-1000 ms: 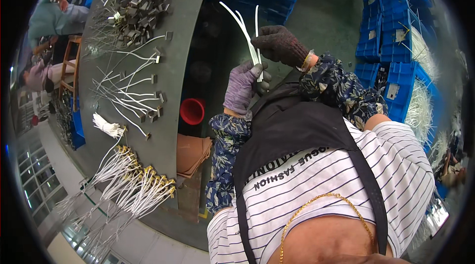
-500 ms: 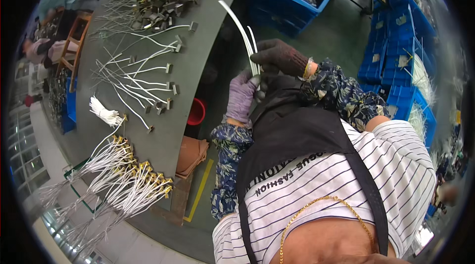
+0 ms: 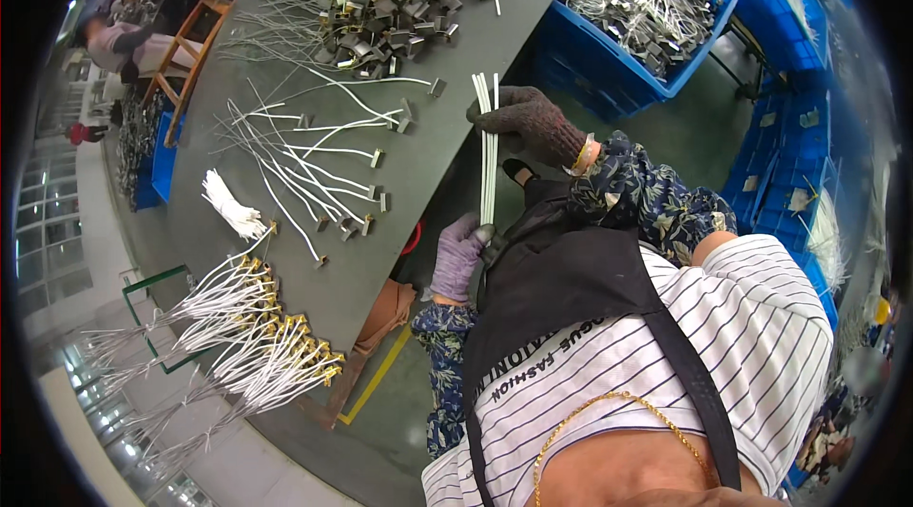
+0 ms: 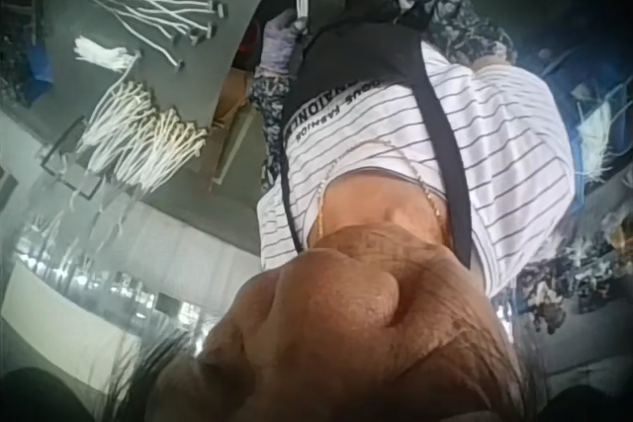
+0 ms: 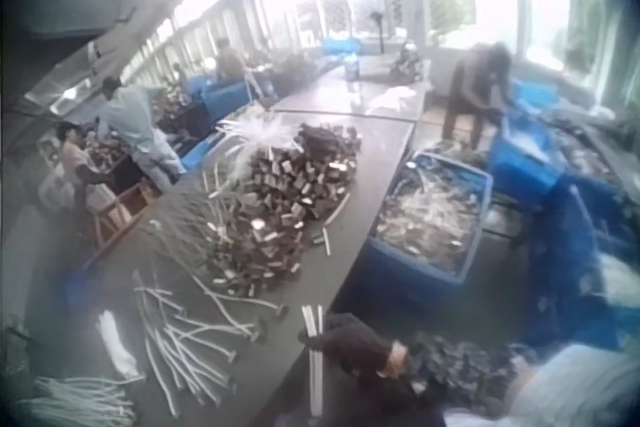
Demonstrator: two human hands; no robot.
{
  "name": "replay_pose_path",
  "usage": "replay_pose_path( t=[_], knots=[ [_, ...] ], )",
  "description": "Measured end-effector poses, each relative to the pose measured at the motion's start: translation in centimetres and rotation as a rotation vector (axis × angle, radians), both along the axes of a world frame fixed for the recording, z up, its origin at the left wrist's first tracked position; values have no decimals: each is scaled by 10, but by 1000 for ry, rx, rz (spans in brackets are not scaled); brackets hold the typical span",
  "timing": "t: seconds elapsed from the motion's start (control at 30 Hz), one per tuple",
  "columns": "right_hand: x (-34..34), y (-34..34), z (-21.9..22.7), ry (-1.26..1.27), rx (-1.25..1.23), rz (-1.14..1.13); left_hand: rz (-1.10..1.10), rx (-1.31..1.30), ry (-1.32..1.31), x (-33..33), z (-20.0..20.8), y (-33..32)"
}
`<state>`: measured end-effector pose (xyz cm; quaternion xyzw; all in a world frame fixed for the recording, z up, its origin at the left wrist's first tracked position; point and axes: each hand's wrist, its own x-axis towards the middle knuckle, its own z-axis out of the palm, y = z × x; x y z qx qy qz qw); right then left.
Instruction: Bundle electrical wires with protective white sleeves and organize them on a workbench.
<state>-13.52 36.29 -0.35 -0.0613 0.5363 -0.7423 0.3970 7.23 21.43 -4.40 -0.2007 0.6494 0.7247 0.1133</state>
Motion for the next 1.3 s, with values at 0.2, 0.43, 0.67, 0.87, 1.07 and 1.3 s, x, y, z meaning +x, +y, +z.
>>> replay_pose_path(
  t=[0.2,0.43,0.67,0.87,1.07,1.3],
  knots=[
    [-27,-22,13,277,12,171,3,85,-99,-9,5,-19],
    [-63,-43,7,104,120,190,43,205,-119,-29,0,-32],
    [-91,-63,-7,91,135,183,-36,-17,-78,-52,9,-42],
    [-126,-97,7,303,306,368,-138,-46,-9,-85,37,-48],
    [-158,-133,2,1209,134,521,112,178,-155,-113,59,-46],
    [-121,-131,13,667,163,430,419,163,-175,-111,66,-52]
  ],
)
